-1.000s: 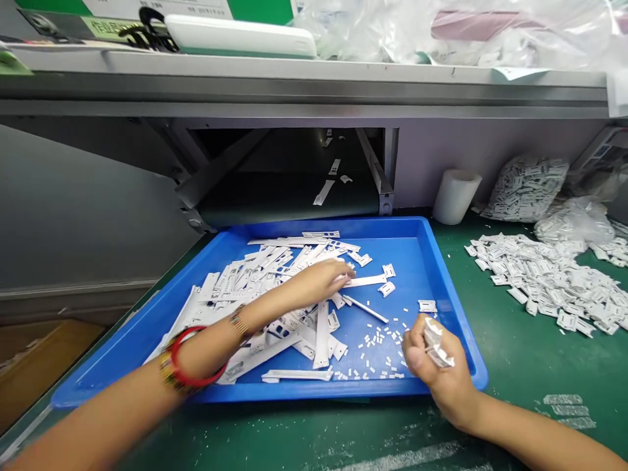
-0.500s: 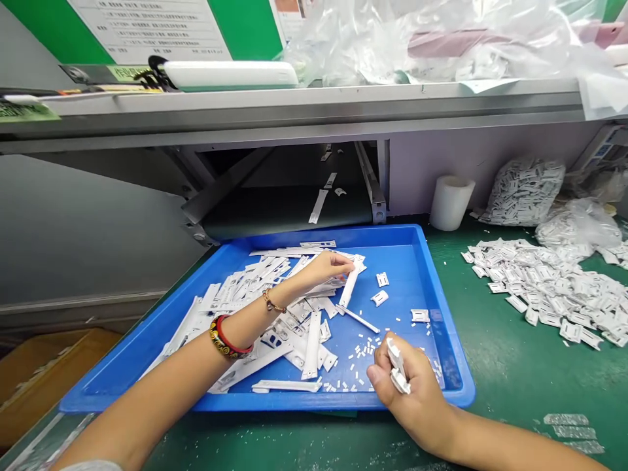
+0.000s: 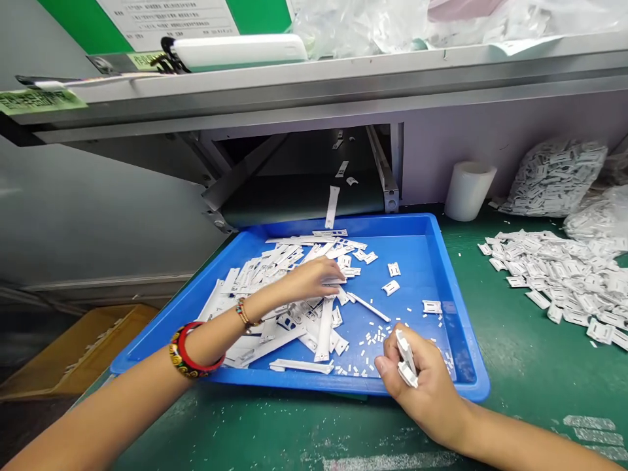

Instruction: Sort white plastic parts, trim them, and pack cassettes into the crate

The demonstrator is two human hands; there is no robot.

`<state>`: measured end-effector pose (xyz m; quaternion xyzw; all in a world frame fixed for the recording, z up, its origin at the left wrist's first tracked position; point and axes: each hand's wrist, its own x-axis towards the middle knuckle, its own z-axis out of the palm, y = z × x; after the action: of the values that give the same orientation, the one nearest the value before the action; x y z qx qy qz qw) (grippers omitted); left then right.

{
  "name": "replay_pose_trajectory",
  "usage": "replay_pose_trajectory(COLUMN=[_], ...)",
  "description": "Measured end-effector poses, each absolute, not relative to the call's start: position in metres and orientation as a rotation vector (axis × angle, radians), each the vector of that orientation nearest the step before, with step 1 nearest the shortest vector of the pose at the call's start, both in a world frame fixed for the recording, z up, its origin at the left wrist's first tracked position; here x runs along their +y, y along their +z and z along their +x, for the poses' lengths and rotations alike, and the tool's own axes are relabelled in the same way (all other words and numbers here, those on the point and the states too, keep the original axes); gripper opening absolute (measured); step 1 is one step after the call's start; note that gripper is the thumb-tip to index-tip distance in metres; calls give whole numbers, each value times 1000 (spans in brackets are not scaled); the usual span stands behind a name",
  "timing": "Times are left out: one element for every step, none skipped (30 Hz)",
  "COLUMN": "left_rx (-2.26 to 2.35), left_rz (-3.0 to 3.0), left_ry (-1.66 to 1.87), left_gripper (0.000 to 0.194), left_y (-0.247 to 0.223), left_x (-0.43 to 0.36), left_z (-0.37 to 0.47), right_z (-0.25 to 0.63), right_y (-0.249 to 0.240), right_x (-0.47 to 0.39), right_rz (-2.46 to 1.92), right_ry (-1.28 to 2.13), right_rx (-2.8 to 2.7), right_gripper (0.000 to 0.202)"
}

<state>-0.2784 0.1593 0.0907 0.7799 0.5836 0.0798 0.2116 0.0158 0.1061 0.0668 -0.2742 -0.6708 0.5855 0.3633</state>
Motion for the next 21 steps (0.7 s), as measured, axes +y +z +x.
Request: replay_pose_trajectory(left_rx=[1598,1556,1518,1486,1455,1430,1407,1396,1410,1461,1551,1673,1820,1969,2101,2210,2295,2354,2389,2401,2392], left_rz=[2223,2272,2313,2344,2367,2382,2390,2392,2388,2379,2365,2341,2308,2265,2215,2163,2114,2076,2051,2039,2038], left_ry=[222,210,192,172,155,141,132,132,144,172,215,267,321,364,386,392,386,373,357,340,325], left_gripper=[26,29,25,20,17,12,8,4,2,4,8,13,18,21,24,27,30,30,30,28,26], left_y=[84,77,71,66,63,61,61,62,63,65,66,66,65,63,60,56,52,47,44,42,40], left_x=[159,159,159,159,159,159,159,161,164,168,174,182,191,200,210,219,227,233,238,241,243], left_z=[-271,-263,-256,-250,-246,-245,-246,-250,-255,-262,-270,-279,-288,-297,-306,-314,-322,-328,-333,-337,-340], right_z=[16,16,15,15,16,16,16,17,18,18,19,19,18,18,17,16,15,15,14,14,14], right_y=[66,65,64,64,63,62,61,60,59,58,58,57,57,57,58,58,59,60,60,61,61], right_x=[106,106,106,106,106,106,106,107,107,107,107,107,108,108,108,108,108,108,108,108,107], right_rz=[-703,-700,-696,-689,-684,-680,-676,-671,-668,-663,-660,-652,-648,-647,-649,-655,-664,-673,-683,-688,-693], right_ry=[1501,1489,1475,1462,1454,1453,1459,1470,1482,1494,1505,1512,1513,1511,1504,1493,1478,1466,1455,1448,1445], right_rx=[-1735,-1742,-1751,-1758,-1763,-1766,-1770,-1776,-1782,-1789,-1797,-1803,-1808,-1811,-1813,-1813,-1808,-1805,-1804,-1809,-1816], right_gripper=[37,37,37,37,37,37,37,37,36,36,35,34,34,34,35,36,37,38,39,39,39])
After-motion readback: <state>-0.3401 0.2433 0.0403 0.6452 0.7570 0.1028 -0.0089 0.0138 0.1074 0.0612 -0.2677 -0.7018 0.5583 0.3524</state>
